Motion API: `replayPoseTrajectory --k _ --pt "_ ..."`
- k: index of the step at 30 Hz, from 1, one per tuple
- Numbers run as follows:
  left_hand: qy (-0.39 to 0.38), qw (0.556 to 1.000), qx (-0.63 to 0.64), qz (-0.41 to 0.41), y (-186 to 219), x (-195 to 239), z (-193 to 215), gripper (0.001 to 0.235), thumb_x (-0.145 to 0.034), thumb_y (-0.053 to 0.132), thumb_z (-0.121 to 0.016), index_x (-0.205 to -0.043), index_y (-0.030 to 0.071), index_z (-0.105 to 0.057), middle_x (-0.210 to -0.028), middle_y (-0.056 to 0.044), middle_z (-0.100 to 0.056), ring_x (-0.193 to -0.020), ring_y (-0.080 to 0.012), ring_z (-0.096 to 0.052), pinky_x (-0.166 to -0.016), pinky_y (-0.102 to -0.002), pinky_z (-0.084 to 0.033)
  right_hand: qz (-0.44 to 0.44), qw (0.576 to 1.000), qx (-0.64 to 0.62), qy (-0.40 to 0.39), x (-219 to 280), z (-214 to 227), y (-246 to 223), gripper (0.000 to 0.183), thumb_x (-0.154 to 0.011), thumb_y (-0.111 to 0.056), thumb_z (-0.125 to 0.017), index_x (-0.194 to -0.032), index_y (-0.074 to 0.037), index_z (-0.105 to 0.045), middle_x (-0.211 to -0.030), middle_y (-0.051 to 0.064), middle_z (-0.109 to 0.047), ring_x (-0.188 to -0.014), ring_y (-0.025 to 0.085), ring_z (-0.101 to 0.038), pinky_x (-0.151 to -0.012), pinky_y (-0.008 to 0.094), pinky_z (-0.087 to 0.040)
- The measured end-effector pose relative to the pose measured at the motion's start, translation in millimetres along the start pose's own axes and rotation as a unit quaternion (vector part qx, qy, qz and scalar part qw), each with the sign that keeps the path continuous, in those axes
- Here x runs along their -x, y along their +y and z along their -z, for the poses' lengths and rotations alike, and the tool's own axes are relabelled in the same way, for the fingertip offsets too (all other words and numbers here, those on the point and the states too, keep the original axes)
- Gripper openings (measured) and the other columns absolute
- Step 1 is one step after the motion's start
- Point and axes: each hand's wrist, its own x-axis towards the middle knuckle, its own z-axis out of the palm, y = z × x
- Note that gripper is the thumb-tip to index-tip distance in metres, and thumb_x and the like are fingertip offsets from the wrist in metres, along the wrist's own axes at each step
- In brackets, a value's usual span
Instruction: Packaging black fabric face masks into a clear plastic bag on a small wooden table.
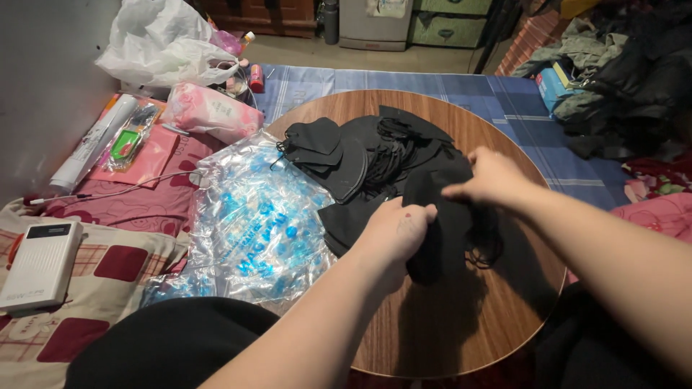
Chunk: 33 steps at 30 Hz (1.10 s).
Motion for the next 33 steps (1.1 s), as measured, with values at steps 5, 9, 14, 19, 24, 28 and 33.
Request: replayPoseTrajectory --k 5,9,14,19,24,28,33 --pt "0.014 0.999 0.029 0.021 -3.9 -5.6 5.0 0.049 -0.104 0.026 -0.063 -0.146 0.002 -0.065 -0.133 -0.028 -0.071 -0.133 -0.0480 -0.067 -0.106 -0.068 -0.054 0.012 0.989 -0.134 0.058 46.7 58.5 -40.0 0.045 -0.090 -0.055 -0.092 -0.106 -0.014 -0.084 -0.098 0.012 -0.085 -0.104 0.034 -0.080 -0.082 0.048 -0.060" --pt "-0.021 0.984 0.164 0.064 5.1 2.3 10.5 0.022 -0.101 0.012 -0.060 -0.119 0.008 -0.072 -0.106 -0.011 -0.073 -0.097 -0.0286 -0.073 -0.078 -0.039 -0.055 -0.010 0.926 -0.375 0.040 53.3 91.3 -27.7 0.016 -0.113 -0.024 -0.070 -0.119 -0.010 -0.075 -0.095 0.011 -0.075 -0.072 0.024 -0.065 -0.054 0.037 -0.046" --pt "-0.003 0.974 0.219 0.059 5.4 -1.4 10.7 0.046 -0.095 0.008 -0.056 -0.141 0.012 -0.064 -0.116 -0.011 -0.070 -0.102 -0.0284 -0.071 -0.080 -0.047 -0.057 -0.025 0.855 -0.503 -0.121 107.2 135.0 -52.9 0.031 -0.115 -0.017 -0.054 -0.130 0.006 -0.067 -0.123 0.024 -0.076 -0.109 0.034 -0.071 -0.101 0.044 -0.056" --pt "-0.030 0.976 0.207 0.055 7.8 -0.3 4.9 0.024 -0.087 0.012 -0.066 -0.110 0.018 -0.066 -0.089 -0.010 -0.068 -0.079 -0.0293 -0.068 -0.060 -0.044 -0.054 -0.002 0.874 -0.442 -0.201 129.9 122.1 -60.7 0.016 -0.103 -0.002 -0.072 -0.111 0.011 -0.076 -0.099 0.025 -0.078 -0.083 0.035 -0.071 -0.077 0.046 -0.059" --pt "-0.073 0.962 0.263 0.019 -5.8 -16.1 1.0 0.036 -0.089 0.004 -0.071 -0.125 -0.001 -0.072 -0.107 -0.024 -0.074 -0.111 -0.0470 -0.075 -0.090 -0.062 -0.061 0.108 0.896 -0.407 -0.139 123.3 94.4 -60.7 0.018 -0.088 -0.005 -0.091 -0.097 0.009 -0.084 -0.073 0.021 -0.075 -0.064 0.028 -0.072 -0.058 0.041 -0.061" --pt "-0.071 0.952 0.298 0.004 7.9 17.4 1.8 0.047 -0.097 0.028 -0.070 -0.134 -0.001 -0.069 -0.126 -0.029 -0.073 -0.126 -0.0455 -0.070 -0.102 -0.061 -0.057 0.107 0.899 -0.411 -0.109 126.0 94.7 -65.2 0.021 -0.087 -0.008 -0.093 -0.098 0.008 -0.084 -0.072 0.019 -0.074 -0.065 0.026 -0.073 -0.060 0.038 -0.062" --pt "-0.070 0.969 0.237 -0.022 43.7 64.9 1.8 0.102 -0.104 0.074 -0.025 -0.162 -0.005 -0.050 -0.160 -0.039 -0.056 -0.149 -0.0515 -0.054 -0.118 -0.062 -0.047 0.096 0.901 -0.414 -0.088 130.1 94.7 -69.5 0.023 -0.086 -0.009 -0.095 -0.097 0.008 -0.084 -0.071 0.020 -0.073 -0.064 0.026 -0.071 -0.059 0.038 -0.062"
